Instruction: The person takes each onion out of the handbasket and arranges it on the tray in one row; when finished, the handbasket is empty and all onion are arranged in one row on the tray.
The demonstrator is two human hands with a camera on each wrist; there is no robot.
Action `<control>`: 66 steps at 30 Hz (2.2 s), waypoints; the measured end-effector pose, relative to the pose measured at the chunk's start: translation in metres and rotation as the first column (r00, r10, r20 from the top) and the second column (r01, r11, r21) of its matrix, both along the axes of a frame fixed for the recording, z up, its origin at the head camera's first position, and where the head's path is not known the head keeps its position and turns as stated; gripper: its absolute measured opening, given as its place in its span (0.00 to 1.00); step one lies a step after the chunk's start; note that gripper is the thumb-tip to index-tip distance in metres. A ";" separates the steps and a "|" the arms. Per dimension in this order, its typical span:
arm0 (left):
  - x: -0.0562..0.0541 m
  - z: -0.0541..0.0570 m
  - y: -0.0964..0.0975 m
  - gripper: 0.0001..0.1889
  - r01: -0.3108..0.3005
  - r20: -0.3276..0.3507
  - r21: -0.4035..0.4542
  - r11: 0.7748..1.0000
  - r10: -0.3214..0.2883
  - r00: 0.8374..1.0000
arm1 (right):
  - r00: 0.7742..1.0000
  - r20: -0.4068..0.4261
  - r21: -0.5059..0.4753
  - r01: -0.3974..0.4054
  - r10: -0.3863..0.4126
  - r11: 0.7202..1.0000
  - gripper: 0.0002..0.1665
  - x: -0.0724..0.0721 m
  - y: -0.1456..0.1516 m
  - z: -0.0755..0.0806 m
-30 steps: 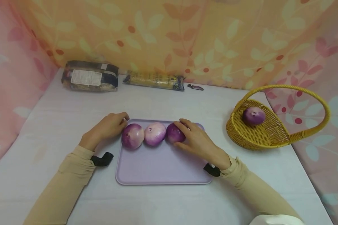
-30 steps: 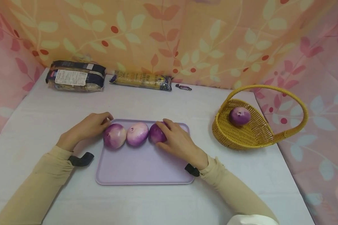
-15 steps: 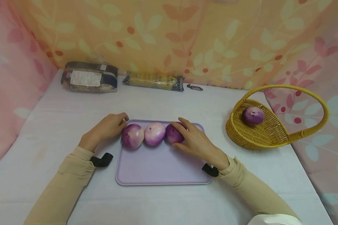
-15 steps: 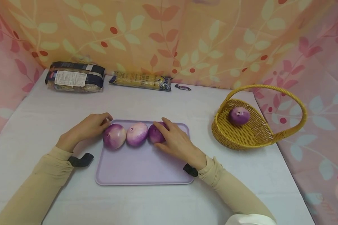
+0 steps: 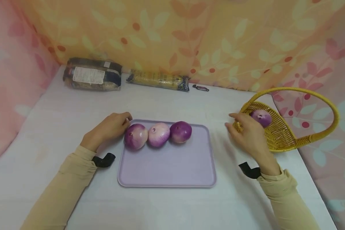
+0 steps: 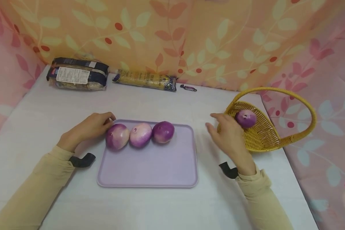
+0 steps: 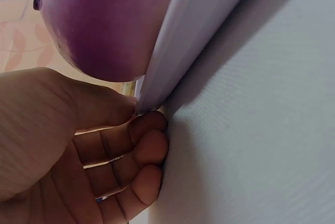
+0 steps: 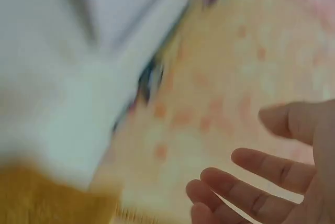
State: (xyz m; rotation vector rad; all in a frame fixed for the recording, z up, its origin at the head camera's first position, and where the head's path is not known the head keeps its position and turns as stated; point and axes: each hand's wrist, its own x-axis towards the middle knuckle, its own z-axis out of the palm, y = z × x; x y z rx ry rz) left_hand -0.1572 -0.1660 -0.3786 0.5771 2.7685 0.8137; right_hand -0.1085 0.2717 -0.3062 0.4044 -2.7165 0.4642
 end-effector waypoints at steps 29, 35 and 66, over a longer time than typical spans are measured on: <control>-0.002 -0.001 0.000 0.13 -0.003 0.002 -0.001 1.000 0.003 1.000 | 0.906 0.337 0.211 0.193 -0.257 0.958 0.43 -0.032 0.127 -0.019; -0.001 0.002 0.000 0.13 -0.010 -0.011 0.006 1.000 0.010 1.000 | 0.929 0.272 0.197 0.203 -0.252 0.959 0.42 -0.033 0.127 -0.021; -0.002 -0.001 0.001 0.13 0.002 0.015 -0.004 1.000 -0.002 1.000 | 0.954 0.216 0.136 -0.240 0.208 0.961 0.36 0.005 -0.014 -0.033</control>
